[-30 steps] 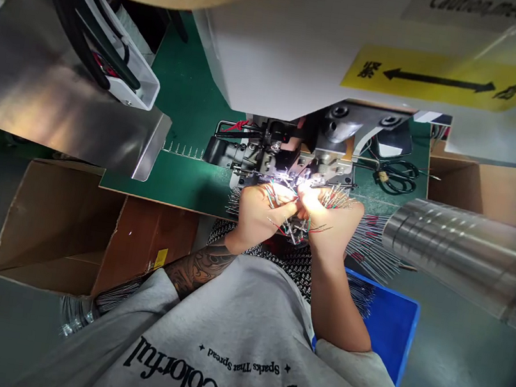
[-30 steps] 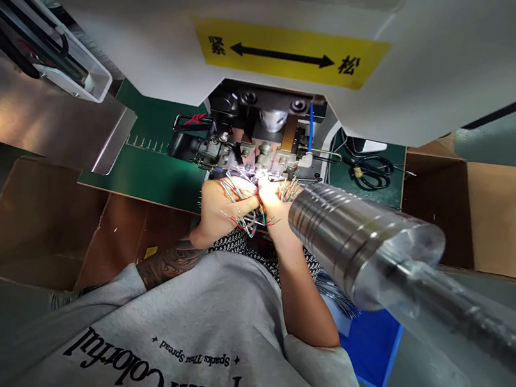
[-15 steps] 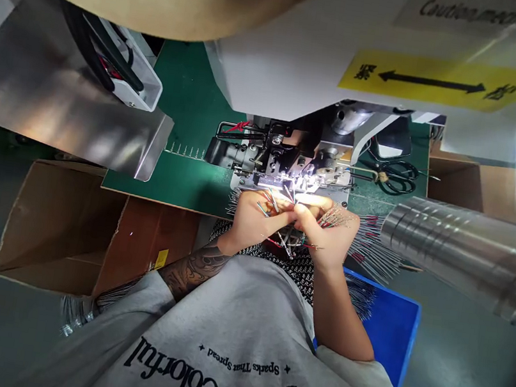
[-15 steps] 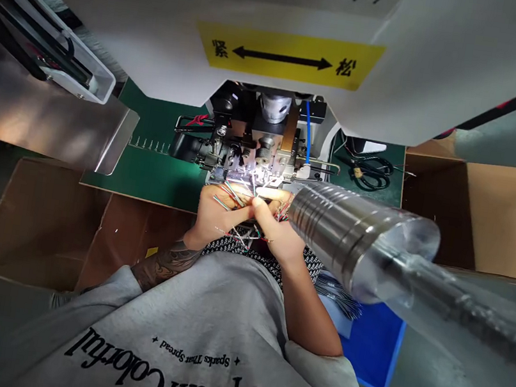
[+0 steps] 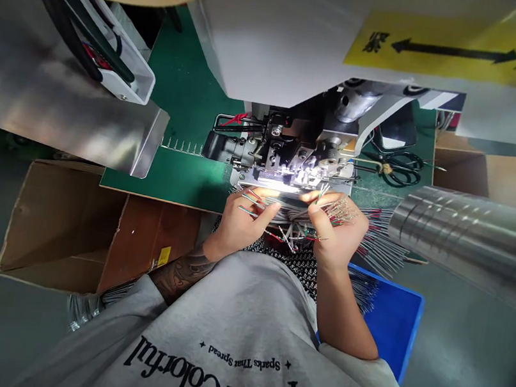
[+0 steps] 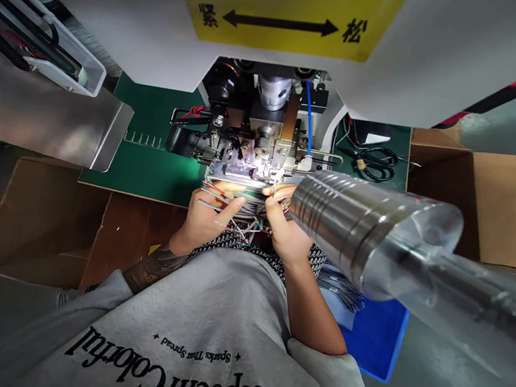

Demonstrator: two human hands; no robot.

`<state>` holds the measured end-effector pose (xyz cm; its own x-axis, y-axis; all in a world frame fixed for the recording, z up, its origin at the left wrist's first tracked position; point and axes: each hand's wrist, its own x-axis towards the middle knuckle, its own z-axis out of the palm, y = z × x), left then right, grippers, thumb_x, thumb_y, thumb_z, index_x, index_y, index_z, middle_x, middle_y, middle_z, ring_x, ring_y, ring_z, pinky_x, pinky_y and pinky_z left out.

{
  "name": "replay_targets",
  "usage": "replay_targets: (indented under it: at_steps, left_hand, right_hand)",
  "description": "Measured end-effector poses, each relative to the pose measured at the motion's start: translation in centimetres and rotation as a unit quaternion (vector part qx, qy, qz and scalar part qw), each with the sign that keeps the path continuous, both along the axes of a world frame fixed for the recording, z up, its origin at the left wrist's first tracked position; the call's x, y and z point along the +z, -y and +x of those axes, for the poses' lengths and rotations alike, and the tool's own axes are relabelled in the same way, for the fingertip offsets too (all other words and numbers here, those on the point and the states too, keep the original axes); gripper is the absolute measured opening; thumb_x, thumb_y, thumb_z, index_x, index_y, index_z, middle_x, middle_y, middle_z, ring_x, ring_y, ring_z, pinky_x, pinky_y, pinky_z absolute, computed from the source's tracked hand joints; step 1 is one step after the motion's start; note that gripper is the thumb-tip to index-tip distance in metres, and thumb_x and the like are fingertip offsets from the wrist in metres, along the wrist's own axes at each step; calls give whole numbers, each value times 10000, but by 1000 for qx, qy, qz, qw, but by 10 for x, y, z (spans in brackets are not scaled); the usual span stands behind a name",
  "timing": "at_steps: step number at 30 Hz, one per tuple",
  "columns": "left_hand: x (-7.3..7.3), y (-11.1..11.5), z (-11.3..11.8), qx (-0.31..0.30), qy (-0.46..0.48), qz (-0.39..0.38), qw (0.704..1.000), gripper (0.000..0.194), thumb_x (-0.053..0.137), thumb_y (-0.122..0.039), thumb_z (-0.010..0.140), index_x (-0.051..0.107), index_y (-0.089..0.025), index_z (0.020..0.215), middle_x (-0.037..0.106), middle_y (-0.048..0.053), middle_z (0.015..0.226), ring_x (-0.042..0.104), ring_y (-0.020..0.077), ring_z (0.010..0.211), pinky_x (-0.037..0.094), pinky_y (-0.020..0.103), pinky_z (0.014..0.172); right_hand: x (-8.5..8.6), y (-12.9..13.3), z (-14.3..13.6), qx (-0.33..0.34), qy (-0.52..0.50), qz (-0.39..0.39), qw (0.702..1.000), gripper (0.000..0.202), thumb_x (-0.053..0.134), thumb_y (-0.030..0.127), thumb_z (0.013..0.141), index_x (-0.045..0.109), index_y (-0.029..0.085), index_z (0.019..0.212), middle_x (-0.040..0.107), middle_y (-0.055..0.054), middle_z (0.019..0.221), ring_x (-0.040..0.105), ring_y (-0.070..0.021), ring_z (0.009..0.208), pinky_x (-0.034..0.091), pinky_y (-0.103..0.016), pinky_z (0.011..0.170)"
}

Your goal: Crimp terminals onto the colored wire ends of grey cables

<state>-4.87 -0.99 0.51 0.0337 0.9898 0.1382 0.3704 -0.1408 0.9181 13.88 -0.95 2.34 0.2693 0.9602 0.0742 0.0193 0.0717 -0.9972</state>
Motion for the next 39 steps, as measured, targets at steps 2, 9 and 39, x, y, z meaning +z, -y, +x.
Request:
replay_targets:
  at_steps: [2,9,39]
  left_hand:
    - [-1,2,1,8,39,-43,998,227,861,-359,935,854,-155,1034,814,57,817,732,162,691,586,264,677]
    - [2,-5,13,2,169,-105,980,327,941,-432,841,759,-167,782,826,63,857,668,122,626,532,227,557]
    - [-1,-5,22,-68,182,-89,977,359,804,-487,1028,668,-209,846,763,25,739,651,143,613,522,302,622]
  right_hand:
    - [-2,1,-3,41,-67,-22,997,259,830,484,859,637,312,851,781,-25,763,775,-289,788,658,-558,953]
    - [-6,-3,-5,65,-77,-65,993,238,860,387,845,650,286,891,580,110,557,580,-170,518,593,-401,668]
    - [17,-17,-1,118,38,-95,988,312,903,393,809,651,285,662,576,69,494,494,-152,454,473,-331,488]
